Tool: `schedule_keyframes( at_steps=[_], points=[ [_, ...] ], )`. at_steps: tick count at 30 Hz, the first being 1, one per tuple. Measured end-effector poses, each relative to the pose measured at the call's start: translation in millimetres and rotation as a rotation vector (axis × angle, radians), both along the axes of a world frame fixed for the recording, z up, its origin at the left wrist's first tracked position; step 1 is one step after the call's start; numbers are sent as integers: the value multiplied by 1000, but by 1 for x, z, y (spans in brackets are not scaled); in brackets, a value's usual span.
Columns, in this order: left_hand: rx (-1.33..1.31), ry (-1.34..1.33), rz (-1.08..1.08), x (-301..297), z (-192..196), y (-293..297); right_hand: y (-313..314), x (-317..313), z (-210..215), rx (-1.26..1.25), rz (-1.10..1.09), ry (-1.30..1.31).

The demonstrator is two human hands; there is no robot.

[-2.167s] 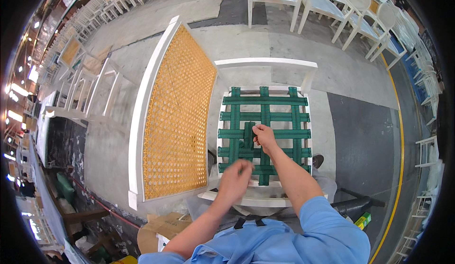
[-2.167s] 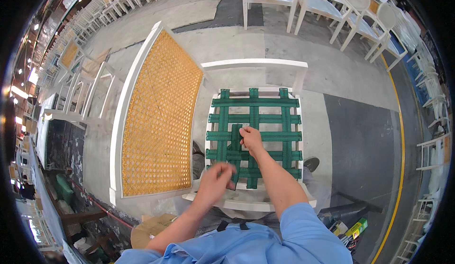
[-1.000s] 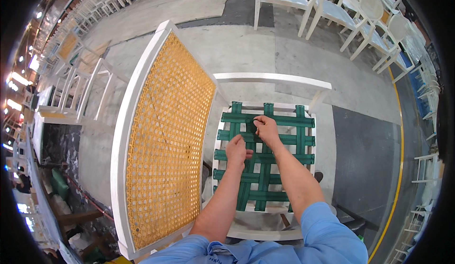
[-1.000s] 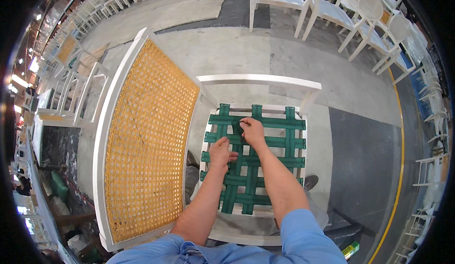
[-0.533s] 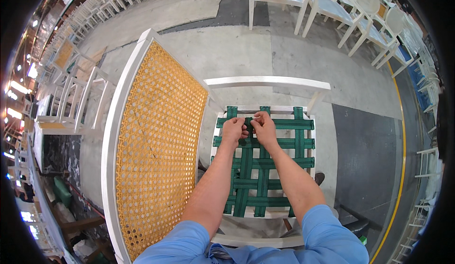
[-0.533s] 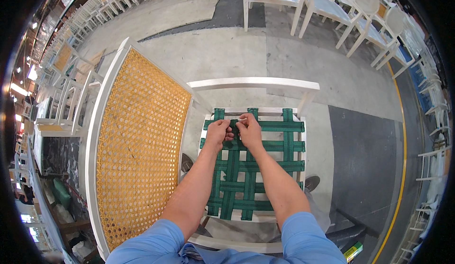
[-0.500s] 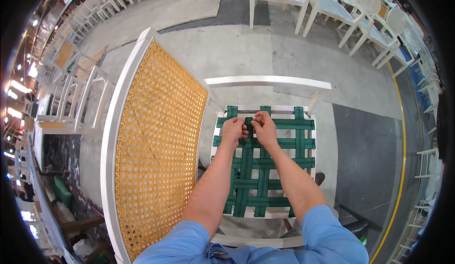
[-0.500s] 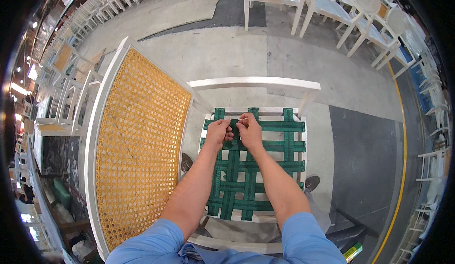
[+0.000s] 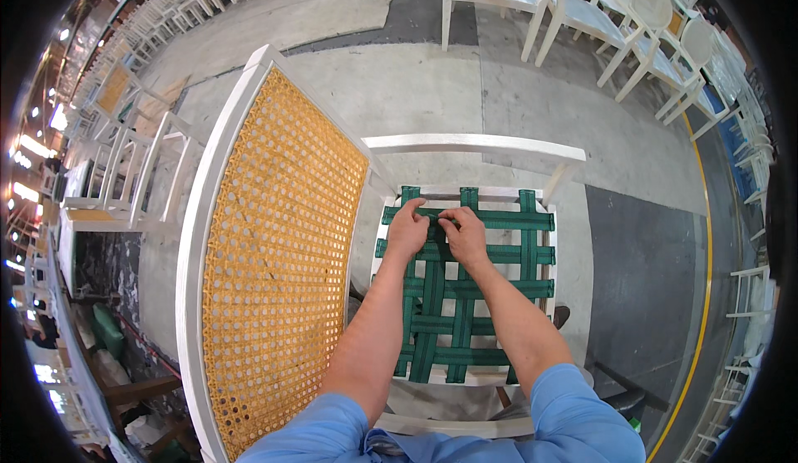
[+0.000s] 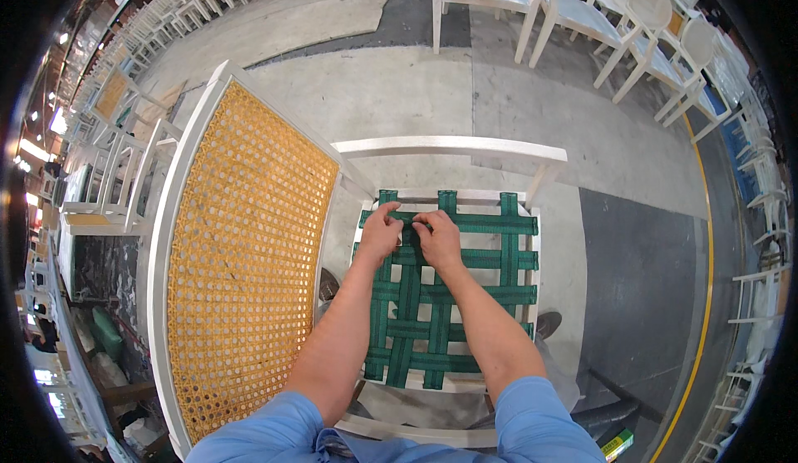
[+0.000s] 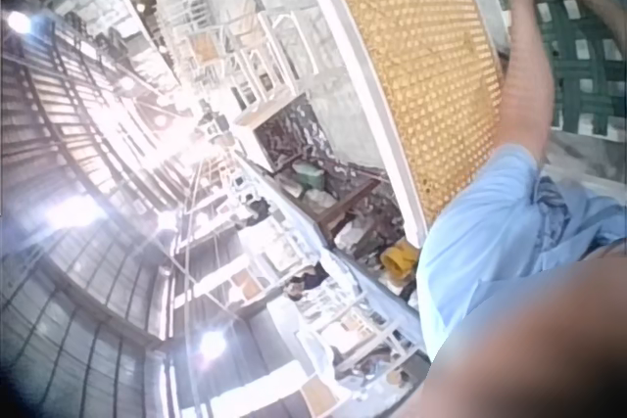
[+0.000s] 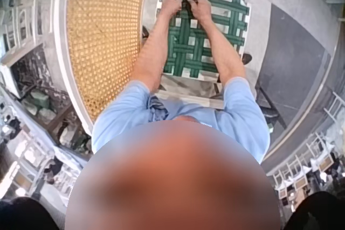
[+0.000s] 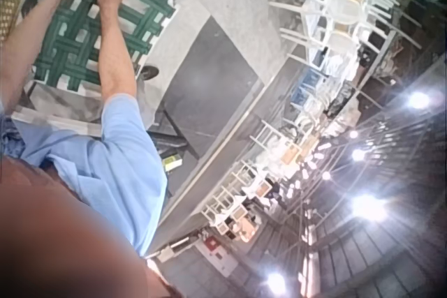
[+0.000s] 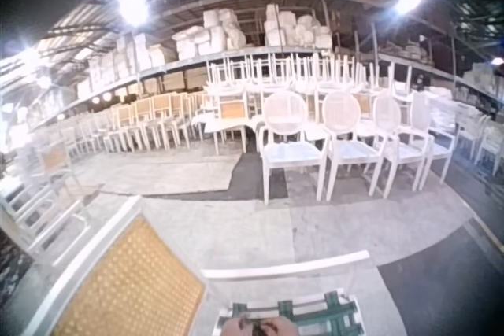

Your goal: The person weaves green straps into the seat of a white chair frame. They thread the straps through the frame, use a staple gun to secure them, and trim excess material with scissors.

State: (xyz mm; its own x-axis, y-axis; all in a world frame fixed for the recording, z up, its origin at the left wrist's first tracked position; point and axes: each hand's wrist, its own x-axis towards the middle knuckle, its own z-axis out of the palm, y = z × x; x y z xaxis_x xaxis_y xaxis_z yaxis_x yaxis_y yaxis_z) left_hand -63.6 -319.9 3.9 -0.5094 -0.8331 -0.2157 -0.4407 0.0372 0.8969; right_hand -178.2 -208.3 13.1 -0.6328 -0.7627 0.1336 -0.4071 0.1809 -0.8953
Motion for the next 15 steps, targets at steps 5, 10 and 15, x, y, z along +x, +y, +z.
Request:
schedule_keyframes(
  at_steps=[5,10,15],
  points=[
    [-237,-65,-143,-9,4,19,9,-18,-7,25,-10,9],
    [-367,-132,-140,-8,-1,10,-7,-20,-1,136,108,129],
    [-446,-145,31,-32,-6,10,-37,-48,-14,256,81,260]
  ],
)
